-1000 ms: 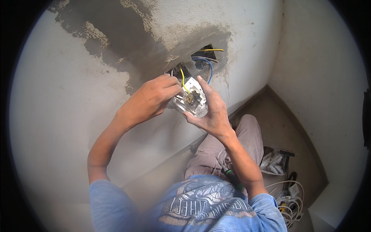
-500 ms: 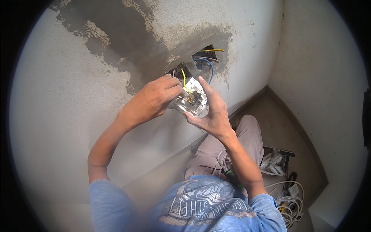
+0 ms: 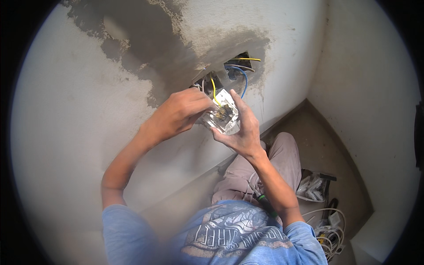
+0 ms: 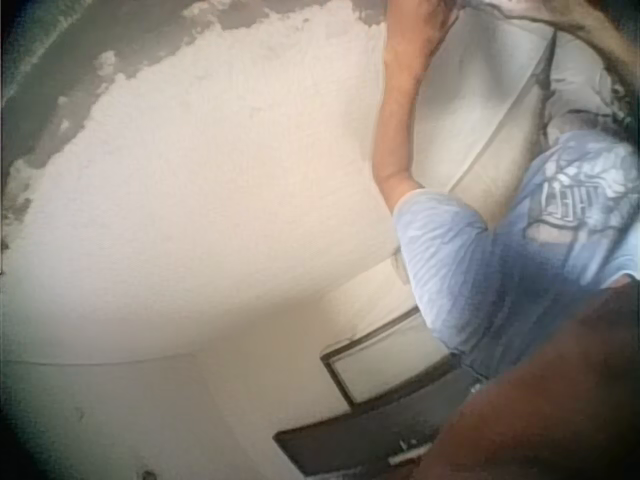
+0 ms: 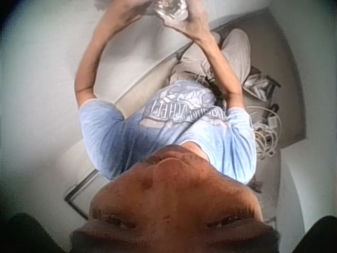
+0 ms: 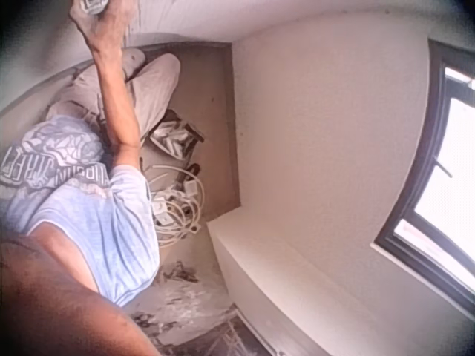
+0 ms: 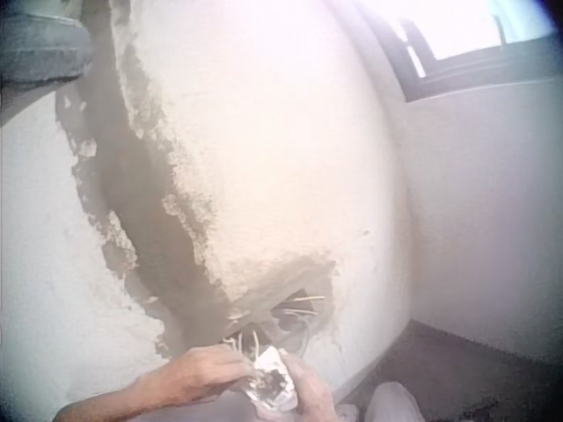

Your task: The person connects electrical wires to an electrical socket using a screwdriver and pliers, then positions the socket inside a wall mounting box.

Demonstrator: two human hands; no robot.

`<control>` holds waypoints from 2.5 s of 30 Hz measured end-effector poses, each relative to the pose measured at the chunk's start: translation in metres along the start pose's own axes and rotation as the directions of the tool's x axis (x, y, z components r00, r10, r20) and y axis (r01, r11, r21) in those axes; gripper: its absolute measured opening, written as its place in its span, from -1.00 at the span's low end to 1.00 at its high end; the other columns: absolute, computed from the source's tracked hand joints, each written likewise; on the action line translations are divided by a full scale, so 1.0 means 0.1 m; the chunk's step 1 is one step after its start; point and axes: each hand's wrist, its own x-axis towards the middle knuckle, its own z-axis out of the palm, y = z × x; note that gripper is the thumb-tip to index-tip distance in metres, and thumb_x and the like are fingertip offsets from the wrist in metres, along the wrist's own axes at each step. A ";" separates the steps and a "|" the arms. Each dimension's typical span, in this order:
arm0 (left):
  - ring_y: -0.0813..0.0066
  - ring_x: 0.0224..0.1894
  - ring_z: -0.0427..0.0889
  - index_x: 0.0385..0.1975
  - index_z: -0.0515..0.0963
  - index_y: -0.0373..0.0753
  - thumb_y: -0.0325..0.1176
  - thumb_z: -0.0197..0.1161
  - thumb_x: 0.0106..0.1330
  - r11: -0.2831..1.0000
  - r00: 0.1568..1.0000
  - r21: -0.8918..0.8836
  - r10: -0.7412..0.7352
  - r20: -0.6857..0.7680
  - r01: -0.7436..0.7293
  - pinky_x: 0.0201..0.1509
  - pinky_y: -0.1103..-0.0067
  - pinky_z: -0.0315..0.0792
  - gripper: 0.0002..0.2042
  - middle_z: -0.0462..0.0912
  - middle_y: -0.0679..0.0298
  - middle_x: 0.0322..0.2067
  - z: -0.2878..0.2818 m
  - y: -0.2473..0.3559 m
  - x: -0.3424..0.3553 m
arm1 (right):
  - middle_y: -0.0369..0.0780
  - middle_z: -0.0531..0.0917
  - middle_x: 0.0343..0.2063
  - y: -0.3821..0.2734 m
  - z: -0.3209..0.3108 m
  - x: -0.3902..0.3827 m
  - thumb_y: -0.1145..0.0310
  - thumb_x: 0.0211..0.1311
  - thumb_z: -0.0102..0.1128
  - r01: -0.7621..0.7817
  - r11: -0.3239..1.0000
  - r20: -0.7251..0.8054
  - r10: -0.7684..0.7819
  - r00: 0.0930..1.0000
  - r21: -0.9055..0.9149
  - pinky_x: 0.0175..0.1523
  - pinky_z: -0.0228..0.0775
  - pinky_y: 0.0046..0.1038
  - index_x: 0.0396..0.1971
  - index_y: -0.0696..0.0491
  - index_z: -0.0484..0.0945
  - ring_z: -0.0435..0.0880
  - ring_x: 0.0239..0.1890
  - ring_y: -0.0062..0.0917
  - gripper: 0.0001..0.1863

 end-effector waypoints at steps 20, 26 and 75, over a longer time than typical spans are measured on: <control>0.21 0.41 0.37 0.49 0.07 -0.24 0.11 -0.36 0.65 -0.287 0.689 -0.927 -0.723 0.044 -0.242 0.46 0.17 0.36 -0.37 0.31 0.10 0.39 1.31 0.50 -0.13 | 0.02 0.45 0.32 -0.22 -0.32 0.15 0.08 -0.07 0.61 0.127 0.928 0.299 -0.017 0.954 -0.351 0.38 0.26 -0.15 0.47 0.15 0.16 0.47 0.29 -0.08 0.13; 0.23 0.38 0.42 0.48 0.11 -0.19 0.11 -0.33 0.65 -0.323 0.697 -0.911 -0.715 0.056 -0.258 0.43 0.17 0.41 -0.40 0.35 0.12 0.37 1.28 0.50 -0.13 | -0.06 0.60 0.15 -0.35 -0.63 0.51 0.28 0.23 0.39 0.270 0.880 0.423 -0.089 0.902 -0.391 0.16 0.42 -0.19 0.30 -0.01 0.49 0.59 0.07 -0.15 -0.39; 0.12 0.18 0.62 0.30 0.22 -0.09 -0.14 -0.06 0.63 -0.288 0.535 -0.941 -0.830 0.154 -0.176 0.08 0.09 0.66 -0.64 0.50 0.07 0.21 1.04 0.54 -0.01 | -0.19 0.64 -0.32 -0.19 -0.78 0.57 0.45 0.18 0.39 -0.056 0.991 0.242 0.026 0.970 0.120 -0.15 0.46 -0.36 0.02 0.07 0.66 0.63 -0.27 -0.40 -0.63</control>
